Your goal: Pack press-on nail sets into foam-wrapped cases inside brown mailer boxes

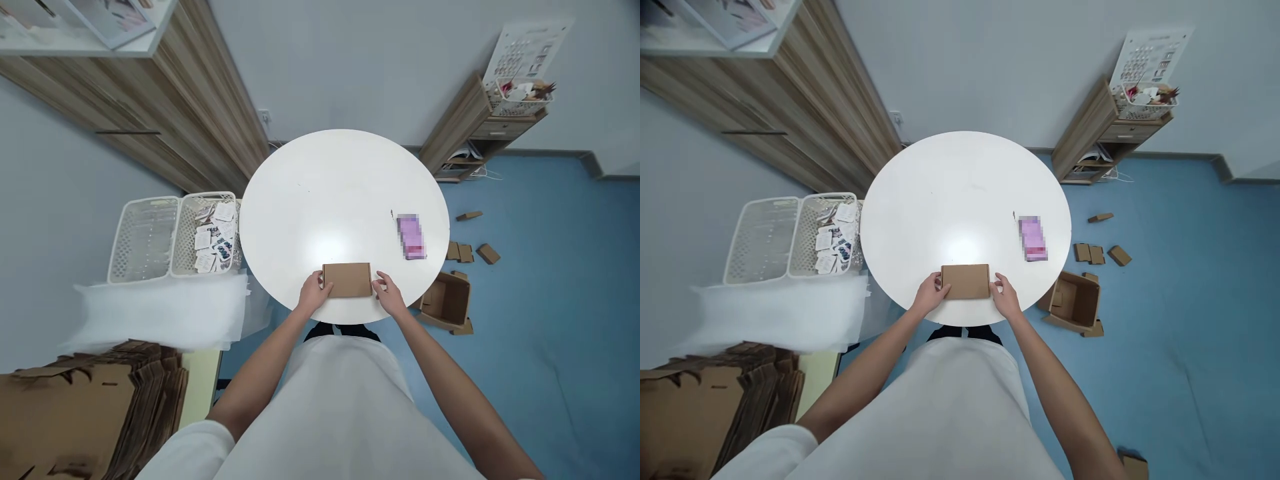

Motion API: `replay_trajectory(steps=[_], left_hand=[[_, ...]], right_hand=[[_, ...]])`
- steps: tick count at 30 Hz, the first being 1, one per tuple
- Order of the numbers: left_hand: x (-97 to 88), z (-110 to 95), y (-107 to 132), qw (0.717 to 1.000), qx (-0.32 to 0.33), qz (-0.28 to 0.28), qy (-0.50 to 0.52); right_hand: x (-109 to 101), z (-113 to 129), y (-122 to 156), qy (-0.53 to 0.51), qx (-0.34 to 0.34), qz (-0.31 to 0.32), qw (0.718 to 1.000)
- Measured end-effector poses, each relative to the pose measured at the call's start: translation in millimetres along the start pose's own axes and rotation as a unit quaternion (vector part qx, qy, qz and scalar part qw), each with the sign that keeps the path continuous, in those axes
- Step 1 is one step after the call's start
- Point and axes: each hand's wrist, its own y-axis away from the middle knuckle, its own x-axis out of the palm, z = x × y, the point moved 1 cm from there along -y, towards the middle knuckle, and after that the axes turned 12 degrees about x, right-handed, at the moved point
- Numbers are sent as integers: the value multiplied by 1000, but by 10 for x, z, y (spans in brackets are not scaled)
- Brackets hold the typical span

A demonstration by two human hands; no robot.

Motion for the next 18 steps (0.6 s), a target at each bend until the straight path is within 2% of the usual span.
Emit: replay_trajectory(steps=[6,10,14,18], left_hand=[[92,29,-22,1000,28,-4,7],[80,-11,-18,999,39,12,-20],[145,-179,15,998,65,14,-20],[449,-603,38,994,97,42,3]], right_hand=[[241,-32,-57,24,-49,-40,998],[234,-62,-17,17,-52,-28,998],[42,-129,85,-24,-60,-25,998],[-409,-421,197,-86,-39,-99,991]])
